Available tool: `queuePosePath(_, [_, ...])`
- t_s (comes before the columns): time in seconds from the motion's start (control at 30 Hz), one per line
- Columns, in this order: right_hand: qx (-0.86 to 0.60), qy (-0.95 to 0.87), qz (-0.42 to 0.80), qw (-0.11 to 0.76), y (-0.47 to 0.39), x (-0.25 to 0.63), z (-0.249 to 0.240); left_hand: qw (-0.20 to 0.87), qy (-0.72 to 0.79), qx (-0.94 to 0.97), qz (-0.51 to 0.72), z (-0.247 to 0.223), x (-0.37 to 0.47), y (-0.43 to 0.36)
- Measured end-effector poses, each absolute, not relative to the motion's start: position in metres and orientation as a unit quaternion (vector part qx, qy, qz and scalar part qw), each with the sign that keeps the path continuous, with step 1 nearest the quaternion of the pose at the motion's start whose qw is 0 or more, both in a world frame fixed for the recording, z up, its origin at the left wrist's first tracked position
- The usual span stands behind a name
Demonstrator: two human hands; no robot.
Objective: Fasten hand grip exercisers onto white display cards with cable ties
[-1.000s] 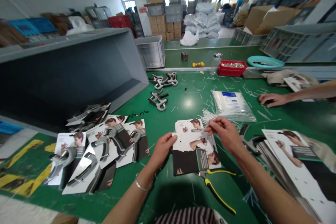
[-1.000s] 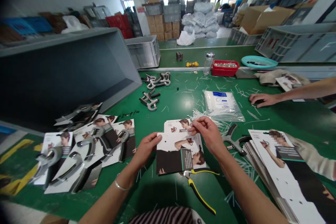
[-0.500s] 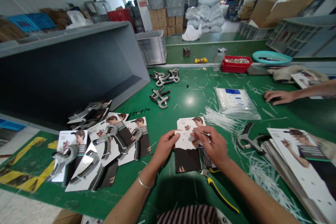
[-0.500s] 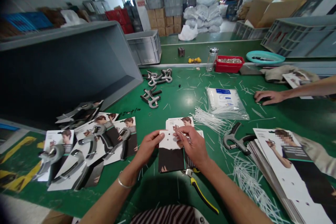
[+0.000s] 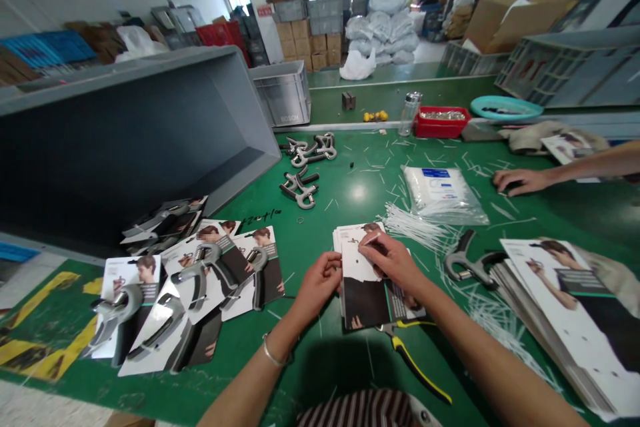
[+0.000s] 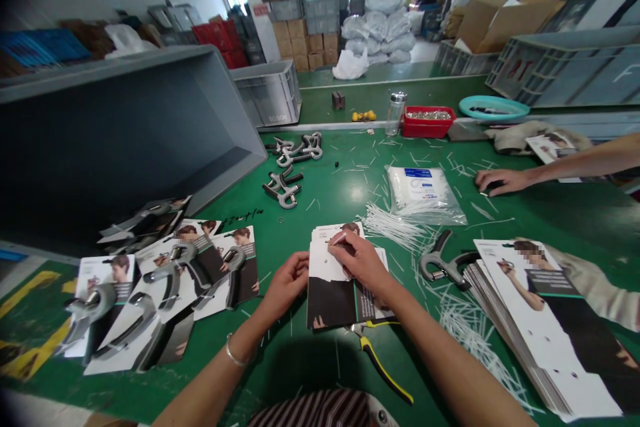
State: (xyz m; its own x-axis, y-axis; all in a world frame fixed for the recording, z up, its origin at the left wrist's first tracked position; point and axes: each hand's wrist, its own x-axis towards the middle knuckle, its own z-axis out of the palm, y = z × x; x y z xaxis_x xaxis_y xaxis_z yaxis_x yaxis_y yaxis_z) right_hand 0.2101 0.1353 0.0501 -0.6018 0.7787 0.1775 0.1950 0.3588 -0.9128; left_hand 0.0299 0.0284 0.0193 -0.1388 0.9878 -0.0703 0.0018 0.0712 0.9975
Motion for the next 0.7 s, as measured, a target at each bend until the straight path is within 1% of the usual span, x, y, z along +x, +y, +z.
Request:
queuePosePath(0.1, [-0.303, -0.758, 0.490, 0.306, 0.136, 0.210, 0.050, 0.420, 0.576, 0.491, 0.501, 0.009, 0.029, 0.021])
queuePosePath(0.2, [-0.304, -0.747, 0.512, 0.295, 0.137, 0.211, 0.050, 0.345, 0.613, 0.557, 0.442, 0.016, 0.020, 0.009])
queuePosePath(0.27, [-0.311, -0.739, 0.524, 0.288, 0.138, 0.212, 0.048, 0.359, 0.595, 0.598, 0.400, 0.026, 0.012, -0.002])
queuePosePath(0.37, [-0.318, -0.728, 0.536, 0.285, 0.137, 0.212, 0.046, 0.421, 0.547, 0.618, 0.377, 0.035, 0.005, -0.018])
queuePosePath(0.43, [-0.316, -0.726, 0.541, 0.284, 0.136, 0.209, 0.044, 0.408, 0.548, 0.622, 0.383, 0.036, 0.006, -0.021])
queuePosePath(0.6, [-0.295, -0.742, 0.533, 0.280, 0.134, 0.199, 0.043, 0.257, 0.618, 0.602, 0.435, 0.025, 0.016, 0.001])
queuePosePath(0.63, [-0.286, -0.753, 0.523, 0.280, 0.134, 0.197, 0.043, 0.254, 0.624, 0.591, 0.444, 0.023, 0.018, 0.007])
queuePosePath(0.7, [-0.263, -0.777, 0.499, 0.280, 0.134, 0.196, 0.043, 0.288, 0.615, 0.574, 0.457, 0.021, 0.023, 0.019])
